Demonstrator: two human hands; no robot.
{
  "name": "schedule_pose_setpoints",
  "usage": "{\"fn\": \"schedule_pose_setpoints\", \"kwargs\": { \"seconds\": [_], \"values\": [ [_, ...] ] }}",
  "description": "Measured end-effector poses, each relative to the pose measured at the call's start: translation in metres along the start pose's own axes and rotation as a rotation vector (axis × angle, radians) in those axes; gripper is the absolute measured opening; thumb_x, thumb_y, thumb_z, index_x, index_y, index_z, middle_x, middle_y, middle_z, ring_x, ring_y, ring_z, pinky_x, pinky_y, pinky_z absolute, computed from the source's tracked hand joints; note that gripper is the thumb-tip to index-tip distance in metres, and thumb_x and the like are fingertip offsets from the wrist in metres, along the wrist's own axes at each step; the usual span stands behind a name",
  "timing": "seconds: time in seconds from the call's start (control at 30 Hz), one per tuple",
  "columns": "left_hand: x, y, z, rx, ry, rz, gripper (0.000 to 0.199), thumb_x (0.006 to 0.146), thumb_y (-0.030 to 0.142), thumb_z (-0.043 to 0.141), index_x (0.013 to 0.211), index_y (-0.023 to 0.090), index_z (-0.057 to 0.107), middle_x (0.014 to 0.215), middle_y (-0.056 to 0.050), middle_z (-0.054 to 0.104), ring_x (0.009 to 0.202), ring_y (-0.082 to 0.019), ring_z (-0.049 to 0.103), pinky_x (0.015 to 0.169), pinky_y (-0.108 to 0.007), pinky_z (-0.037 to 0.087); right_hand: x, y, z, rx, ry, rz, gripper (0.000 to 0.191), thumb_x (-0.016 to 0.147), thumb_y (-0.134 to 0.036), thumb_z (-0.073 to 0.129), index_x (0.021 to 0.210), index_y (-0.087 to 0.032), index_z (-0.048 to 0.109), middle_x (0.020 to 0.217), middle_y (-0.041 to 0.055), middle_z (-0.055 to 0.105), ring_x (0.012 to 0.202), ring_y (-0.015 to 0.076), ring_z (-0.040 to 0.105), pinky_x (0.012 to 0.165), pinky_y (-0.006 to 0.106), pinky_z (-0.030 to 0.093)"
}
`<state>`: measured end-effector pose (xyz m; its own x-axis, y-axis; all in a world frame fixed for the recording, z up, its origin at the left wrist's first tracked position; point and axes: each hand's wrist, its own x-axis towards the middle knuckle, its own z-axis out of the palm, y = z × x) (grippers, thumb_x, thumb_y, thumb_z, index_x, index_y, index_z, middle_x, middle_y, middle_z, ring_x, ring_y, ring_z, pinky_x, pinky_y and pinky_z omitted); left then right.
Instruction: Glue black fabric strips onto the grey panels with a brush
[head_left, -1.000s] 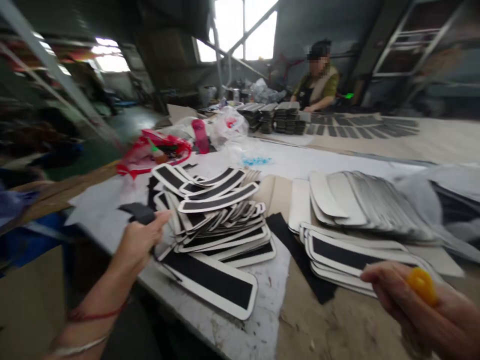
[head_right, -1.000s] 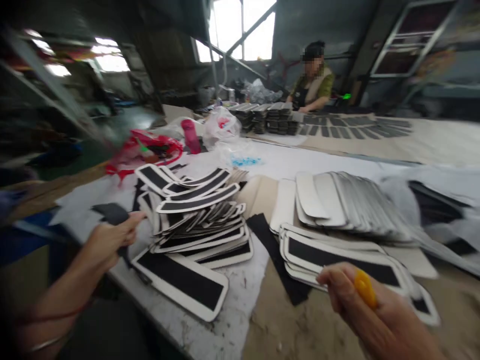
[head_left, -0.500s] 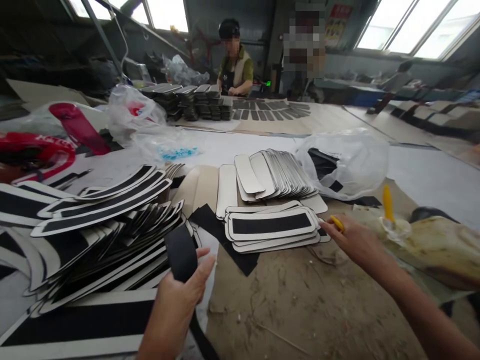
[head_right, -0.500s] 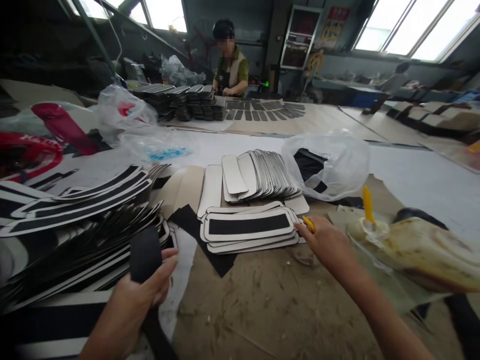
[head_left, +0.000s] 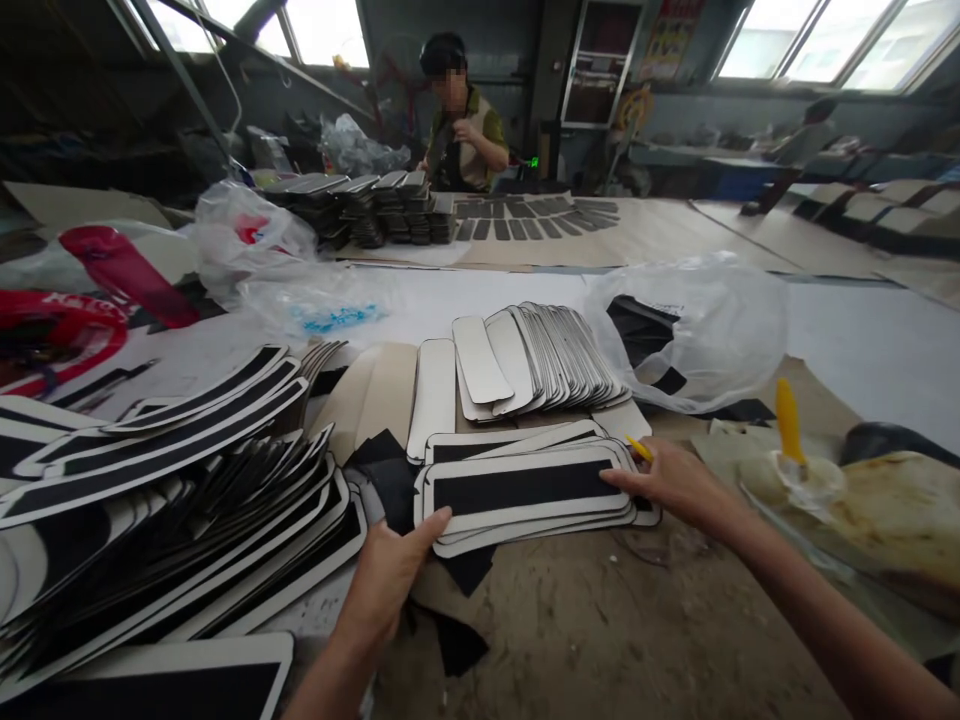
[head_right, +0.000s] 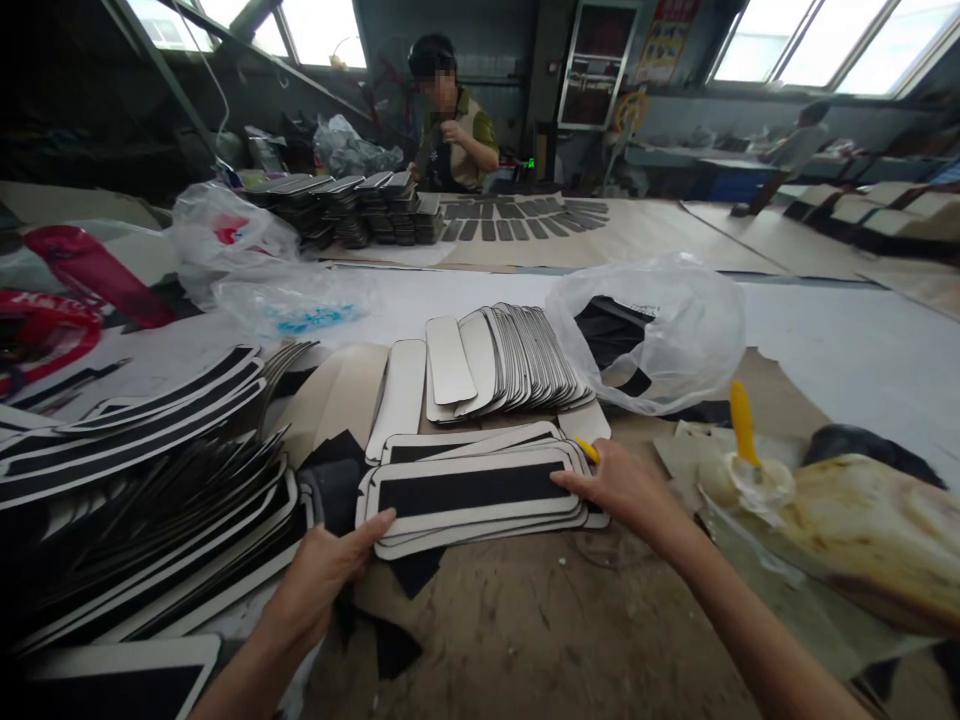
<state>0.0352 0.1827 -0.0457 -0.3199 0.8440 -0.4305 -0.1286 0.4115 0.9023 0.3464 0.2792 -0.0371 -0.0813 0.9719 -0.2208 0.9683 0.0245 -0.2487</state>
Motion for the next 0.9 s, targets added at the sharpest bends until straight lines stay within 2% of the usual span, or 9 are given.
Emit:
{"fn": "schedule_pose_setpoints", "kwargs": {
  "seconds": [0.07,0.17,0.3,0.43,0.53,0.6,0.73,0.8,0.9],
  "values": [
    [-0.011,-0.004,-0.005,0.006,0.008,-0.056,0.040,0.062,0.040,0.076,0.087,0.012,0.065,0.081,-0.008,0.070,0.074,-0.024,0.065,0.064,-0.031,0.054,-0.016,0.005,0.001,0.007,0.074,-0.013,0.051,0.072,-0.065,0.055,0.089,-0.017,0.056,0.087,0.0105,0.066,0.079,0.0281,0.063,0.062,0.031,0.042],
    [-0.025,-0.016,-0.012,0.118,0.072,-0.089,0.044,0.056,0.047,0.077,0.082,0.013,0.065,0.073,-0.006,0.069,0.069,-0.024,0.064,0.060,-0.031,0.053,-0.041,0.012,0.005,-0.001,0.149,-0.057,0.048,0.071,-0.059,0.060,0.095,-0.017,0.055,0.094,0.0107,0.065,0.085,0.0292,0.062,0.067,0.034,0.045],
    [-0.032,-0.030,-0.019,0.275,0.067,0.010,0.062,0.055,0.048,0.073,0.105,0.013,0.060,0.073,-0.002,0.067,0.071,-0.024,0.063,0.064,-0.033,0.052,-0.061,0.020,0.011,0.038,0.175,-0.170,0.041,0.073,-0.049,0.062,0.099,-0.019,0.054,0.099,0.0086,0.062,0.088,0.0255,0.062,0.074,0.034,0.047],
    [-0.029,-0.028,-0.021,0.503,0.058,0.083,0.063,0.057,0.048,0.071,0.105,0.010,0.059,0.081,-0.007,0.067,0.080,-0.028,0.062,0.079,-0.041,0.050,-0.068,0.024,0.014,-0.009,0.194,-0.227,0.035,0.074,-0.045,0.062,0.098,-0.020,0.054,0.098,0.0070,0.061,0.085,0.0243,0.062,0.071,0.033,0.048],
    [-0.026,-0.015,-0.019,0.528,-0.032,0.110,0.067,0.057,0.043,0.073,0.112,0.010,0.053,0.105,-0.012,0.065,0.098,-0.029,0.059,0.091,-0.040,0.046,-0.074,0.027,0.015,-0.068,0.218,-0.274,0.034,0.076,-0.042,0.060,0.102,-0.021,0.052,0.101,0.0079,0.060,0.086,0.0246,0.061,0.067,0.032,0.049],
    [-0.022,-0.007,-0.017,0.500,-0.120,0.092,0.075,0.059,0.039,0.074,0.122,0.010,0.047,0.117,-0.013,0.060,0.107,-0.027,0.056,0.093,-0.037,0.046,-0.079,0.028,0.016,-0.107,0.230,-0.300,0.032,0.078,-0.040,0.059,0.104,-0.022,0.052,0.098,0.0072,0.059,0.085,0.0239,0.061,0.065,0.031,0.049],
    [-0.013,0.002,-0.017,0.528,-0.271,0.129,0.090,0.059,0.038,0.076,0.137,0.018,0.035,0.123,-0.011,0.058,0.109,-0.027,0.057,0.088,-0.035,0.049,-0.091,0.029,0.022,-0.178,0.245,-0.328,0.028,0.081,-0.040,0.057,0.103,-0.022,0.052,0.094,0.0072,0.057,0.081,0.0228,0.061,0.062,0.030,0.049],
    [-0.009,0.000,-0.019,0.606,-0.321,0.176,0.082,0.061,0.038,0.075,0.134,0.021,0.042,0.115,-0.008,0.063,0.099,-0.027,0.061,0.084,-0.036,0.050,-0.097,0.031,0.026,-0.164,0.251,-0.329,0.028,0.081,-0.040,0.057,0.103,-0.022,0.053,0.096,0.0082,0.058,0.082,0.0229,0.061,0.062,0.030,0.050],
    [-0.007,-0.008,-0.023,0.698,-0.315,0.234,0.059,0.066,0.039,0.071,0.120,0.020,0.058,0.103,-0.007,0.069,0.089,-0.026,0.064,0.080,-0.036,0.051,-0.103,0.041,0.022,-0.079,0.209,-0.326,0.032,0.081,-0.038,0.057,0.108,-0.022,0.055,0.098,0.0077,0.061,0.082,0.0222,0.063,0.065,0.030,0.051]
  ]
}}
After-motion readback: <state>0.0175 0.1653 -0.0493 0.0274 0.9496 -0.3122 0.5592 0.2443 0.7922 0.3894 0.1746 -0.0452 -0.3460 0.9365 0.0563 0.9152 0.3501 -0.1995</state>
